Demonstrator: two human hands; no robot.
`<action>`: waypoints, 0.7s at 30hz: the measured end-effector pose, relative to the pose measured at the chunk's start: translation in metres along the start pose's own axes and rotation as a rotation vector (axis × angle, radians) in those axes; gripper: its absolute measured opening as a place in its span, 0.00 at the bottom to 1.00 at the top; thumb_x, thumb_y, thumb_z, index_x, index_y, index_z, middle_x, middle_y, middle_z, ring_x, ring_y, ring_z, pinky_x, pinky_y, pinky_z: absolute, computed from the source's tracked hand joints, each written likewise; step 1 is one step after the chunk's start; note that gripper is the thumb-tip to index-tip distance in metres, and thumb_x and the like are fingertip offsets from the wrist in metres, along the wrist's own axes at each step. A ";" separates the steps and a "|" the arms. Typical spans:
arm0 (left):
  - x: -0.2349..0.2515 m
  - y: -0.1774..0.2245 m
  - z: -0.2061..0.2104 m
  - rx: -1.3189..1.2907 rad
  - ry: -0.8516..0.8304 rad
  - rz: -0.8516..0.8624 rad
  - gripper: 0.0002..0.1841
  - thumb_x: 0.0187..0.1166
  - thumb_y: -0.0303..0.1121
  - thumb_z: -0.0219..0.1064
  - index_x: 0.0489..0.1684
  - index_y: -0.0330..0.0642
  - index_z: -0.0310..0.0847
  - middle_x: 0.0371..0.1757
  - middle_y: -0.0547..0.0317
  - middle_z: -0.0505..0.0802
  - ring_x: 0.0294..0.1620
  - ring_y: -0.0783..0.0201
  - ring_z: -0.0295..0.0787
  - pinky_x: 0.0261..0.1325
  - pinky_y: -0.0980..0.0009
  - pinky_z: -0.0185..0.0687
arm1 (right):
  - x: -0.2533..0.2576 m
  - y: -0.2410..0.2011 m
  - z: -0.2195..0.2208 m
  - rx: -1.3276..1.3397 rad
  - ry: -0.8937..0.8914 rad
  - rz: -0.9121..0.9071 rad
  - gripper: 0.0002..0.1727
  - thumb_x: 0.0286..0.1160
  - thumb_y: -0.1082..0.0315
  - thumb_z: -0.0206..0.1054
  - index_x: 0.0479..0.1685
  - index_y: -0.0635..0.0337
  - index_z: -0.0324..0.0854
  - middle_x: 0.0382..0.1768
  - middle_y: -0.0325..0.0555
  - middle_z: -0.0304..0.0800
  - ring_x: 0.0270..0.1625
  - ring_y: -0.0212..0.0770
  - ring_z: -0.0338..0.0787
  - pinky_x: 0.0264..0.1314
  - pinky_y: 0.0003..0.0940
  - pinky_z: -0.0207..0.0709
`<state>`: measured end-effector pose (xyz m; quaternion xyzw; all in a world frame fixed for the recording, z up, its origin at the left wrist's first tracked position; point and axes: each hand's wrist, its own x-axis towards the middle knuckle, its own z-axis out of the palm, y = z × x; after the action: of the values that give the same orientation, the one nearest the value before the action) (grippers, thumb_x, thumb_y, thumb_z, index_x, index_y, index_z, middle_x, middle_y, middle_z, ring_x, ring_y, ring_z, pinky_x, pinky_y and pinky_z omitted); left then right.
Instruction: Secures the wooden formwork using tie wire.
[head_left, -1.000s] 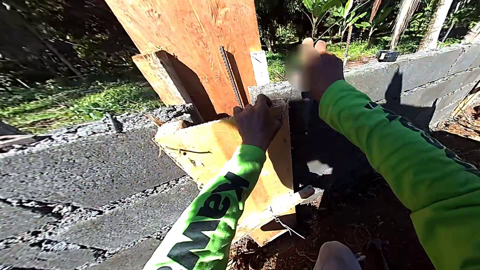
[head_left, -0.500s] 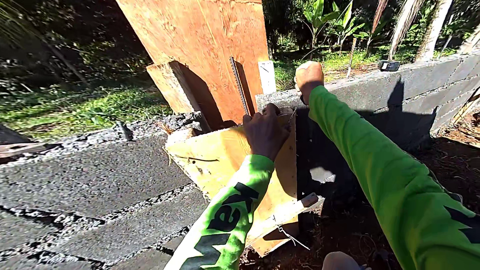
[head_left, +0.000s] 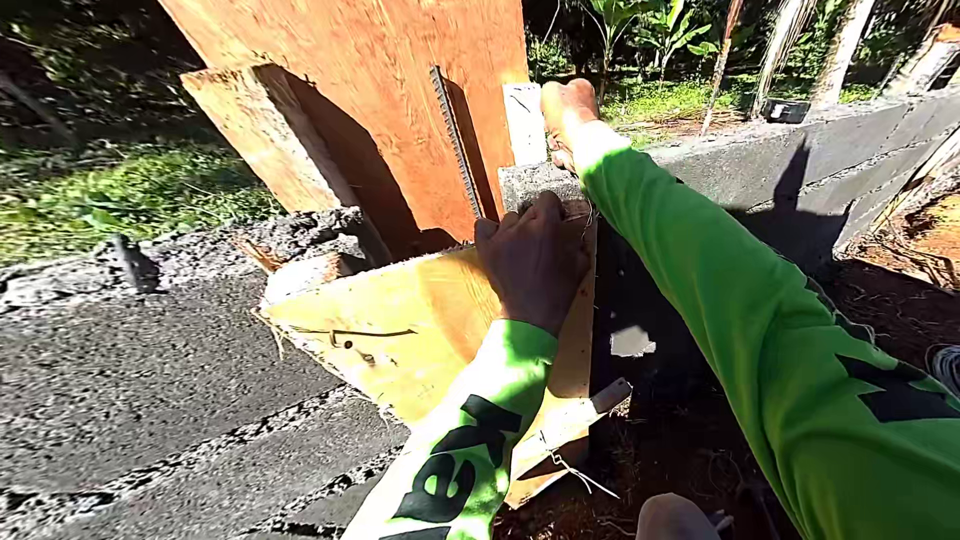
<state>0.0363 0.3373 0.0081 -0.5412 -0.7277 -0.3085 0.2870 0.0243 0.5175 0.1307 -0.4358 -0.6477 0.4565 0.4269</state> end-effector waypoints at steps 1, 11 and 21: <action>-0.002 -0.001 -0.003 -0.005 -0.003 0.015 0.22 0.63 0.42 0.79 0.49 0.40 0.80 0.31 0.45 0.89 0.37 0.42 0.88 0.46 0.43 0.74 | 0.001 0.000 0.004 0.001 -0.003 0.006 0.13 0.83 0.53 0.57 0.46 0.53 0.77 0.29 0.45 0.72 0.21 0.41 0.71 0.19 0.38 0.66; 0.007 -0.013 0.021 0.073 0.090 0.052 0.21 0.63 0.47 0.80 0.47 0.48 0.83 0.31 0.56 0.91 0.35 0.51 0.88 0.46 0.47 0.72 | 0.027 0.006 0.001 0.041 -0.104 0.033 0.08 0.81 0.63 0.55 0.32 0.51 0.71 0.13 0.35 0.64 0.10 0.33 0.62 0.11 0.28 0.57; 0.017 -0.013 0.009 -0.046 -0.025 0.015 0.12 0.76 0.38 0.70 0.54 0.48 0.88 0.38 0.57 0.92 0.37 0.53 0.85 0.48 0.52 0.73 | 0.057 0.004 0.005 0.017 -0.183 0.086 0.09 0.86 0.68 0.50 0.34 0.53 0.69 0.15 0.35 0.65 0.11 0.29 0.64 0.14 0.22 0.60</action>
<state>0.0191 0.3514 0.0132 -0.5568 -0.7200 -0.3163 0.2676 0.0061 0.5720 0.1348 -0.4160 -0.6607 0.5178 0.3498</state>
